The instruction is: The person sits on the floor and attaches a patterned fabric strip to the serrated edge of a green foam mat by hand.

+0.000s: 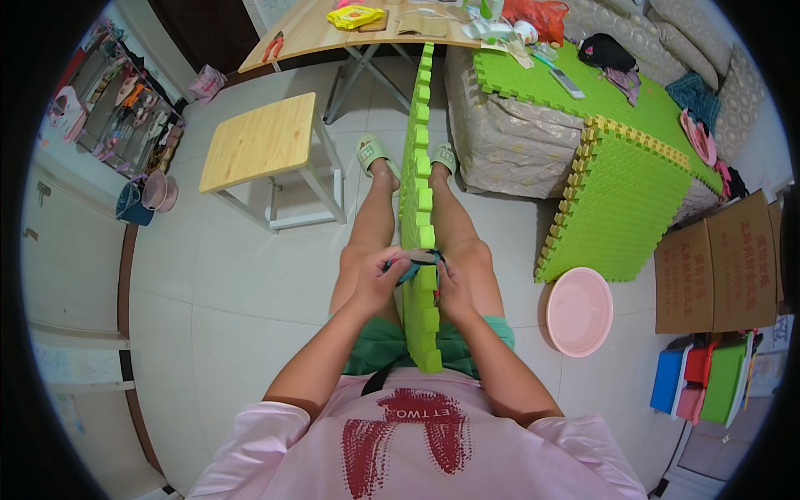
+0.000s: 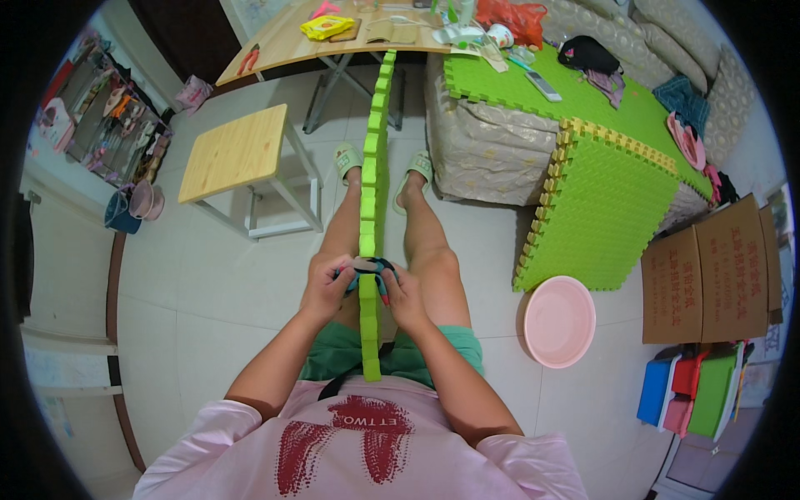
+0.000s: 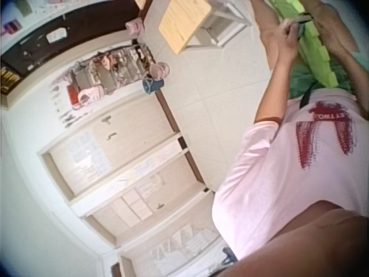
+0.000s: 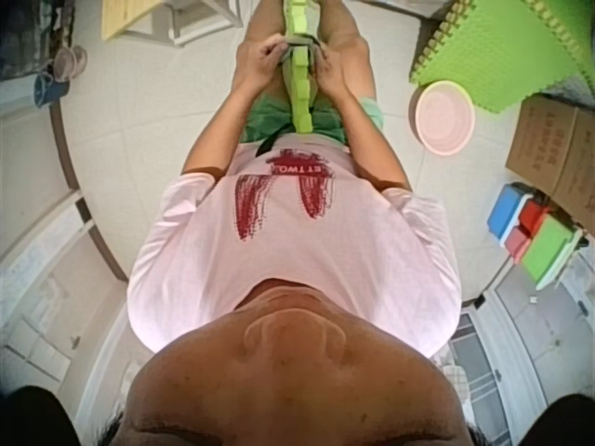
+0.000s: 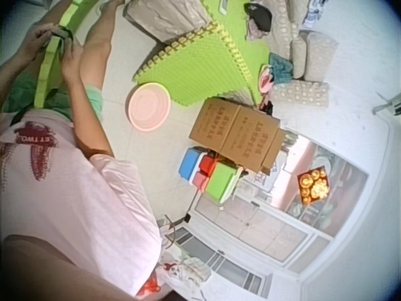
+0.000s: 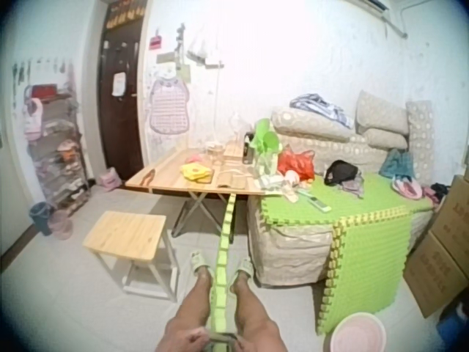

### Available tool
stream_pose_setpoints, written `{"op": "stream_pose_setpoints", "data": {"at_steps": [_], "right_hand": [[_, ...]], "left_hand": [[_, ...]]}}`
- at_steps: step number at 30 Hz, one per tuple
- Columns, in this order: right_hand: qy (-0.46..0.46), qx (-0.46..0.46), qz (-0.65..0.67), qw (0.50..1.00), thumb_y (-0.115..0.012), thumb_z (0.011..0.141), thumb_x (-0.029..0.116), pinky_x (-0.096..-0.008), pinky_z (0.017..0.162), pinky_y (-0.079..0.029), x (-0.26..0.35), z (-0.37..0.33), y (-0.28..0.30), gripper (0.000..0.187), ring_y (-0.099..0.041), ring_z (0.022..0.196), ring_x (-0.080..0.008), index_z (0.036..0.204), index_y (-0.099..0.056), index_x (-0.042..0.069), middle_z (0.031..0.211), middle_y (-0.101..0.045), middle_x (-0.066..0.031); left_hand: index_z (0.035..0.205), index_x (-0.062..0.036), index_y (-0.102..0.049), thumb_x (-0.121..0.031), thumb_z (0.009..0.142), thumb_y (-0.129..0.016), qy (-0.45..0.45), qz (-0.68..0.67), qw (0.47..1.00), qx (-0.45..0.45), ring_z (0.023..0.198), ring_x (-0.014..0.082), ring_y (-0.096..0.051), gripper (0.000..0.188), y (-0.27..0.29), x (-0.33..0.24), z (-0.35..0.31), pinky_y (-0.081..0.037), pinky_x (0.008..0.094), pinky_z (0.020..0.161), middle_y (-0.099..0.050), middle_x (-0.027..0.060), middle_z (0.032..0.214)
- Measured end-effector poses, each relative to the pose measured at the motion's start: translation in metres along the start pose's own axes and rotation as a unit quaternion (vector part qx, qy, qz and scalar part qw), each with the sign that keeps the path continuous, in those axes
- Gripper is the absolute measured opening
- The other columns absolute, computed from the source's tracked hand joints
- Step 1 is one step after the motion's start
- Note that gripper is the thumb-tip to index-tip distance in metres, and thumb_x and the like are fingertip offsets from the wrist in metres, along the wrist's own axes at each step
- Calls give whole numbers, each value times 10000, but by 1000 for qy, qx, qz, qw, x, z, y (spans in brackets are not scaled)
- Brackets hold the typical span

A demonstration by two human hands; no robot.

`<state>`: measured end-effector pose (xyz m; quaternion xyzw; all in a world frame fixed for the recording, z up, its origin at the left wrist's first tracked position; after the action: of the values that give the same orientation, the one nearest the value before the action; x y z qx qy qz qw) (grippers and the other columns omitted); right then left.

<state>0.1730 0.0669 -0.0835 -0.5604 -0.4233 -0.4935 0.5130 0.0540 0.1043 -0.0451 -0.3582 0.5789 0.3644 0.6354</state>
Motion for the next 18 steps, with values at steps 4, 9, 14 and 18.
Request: {"op": "stream_pose_setpoints", "data": {"at_steps": [4, 9, 14, 18], "right_hand": [[1, 4, 36, 999, -415, 962, 226, -197, 441, -303, 35, 11, 0, 248, -392, 500, -38, 843, -533, 44, 584, -452, 31], [4, 25, -26, 999, -447, 948, 269, -199, 449, -314, 30, 12, 0, 271, -403, 506, -41, 806, -514, 48, 556, -431, 22], [18, 12, -57, 998, -447, 931, 248, -219, 448, -334, -20, 10, -2, 258, -412, 499, -55, 828, -549, 34, 566, -439, 11], [-24, -22, -39, 999, -448, 917, 199, -222, 442, -335, -4, 0, 9, 217, -414, 489, -60, 852, -561, 25, 575, -453, 8]], "left_hand": [[851, -29, -567, -151, 913, -510, 27, -22, 999, -10, 663, 24, -387, 148, 7, 37, 0, -329, 173, 581, -453, -62, 706], [841, -29, -562, -180, 912, -523, 71, 2, 997, -19, 666, 26, -395, 171, 7, 26, 0, -339, 180, 590, -463, -58, 708], [850, -28, -583, -240, 914, -519, 15, -14, 1000, -8, 661, 42, -403, 230, 1, -13, 3, -341, 200, 590, -459, -46, 705], [893, -5, -626, -358, 902, -522, -19, 22, 1000, 5, 647, 62, -418, 368, -2, -46, 3, -348, 209, 588, -471, -38, 692]]}}
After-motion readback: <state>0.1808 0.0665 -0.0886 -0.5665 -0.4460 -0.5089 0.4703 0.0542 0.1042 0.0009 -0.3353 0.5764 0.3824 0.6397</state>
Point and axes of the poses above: each hand's wrist, its own z-axis towards the middle knuckle, its own y-axis out of the back of the hand, x = y × z, the point moved 8 cm from there along z, towards the middle knuckle
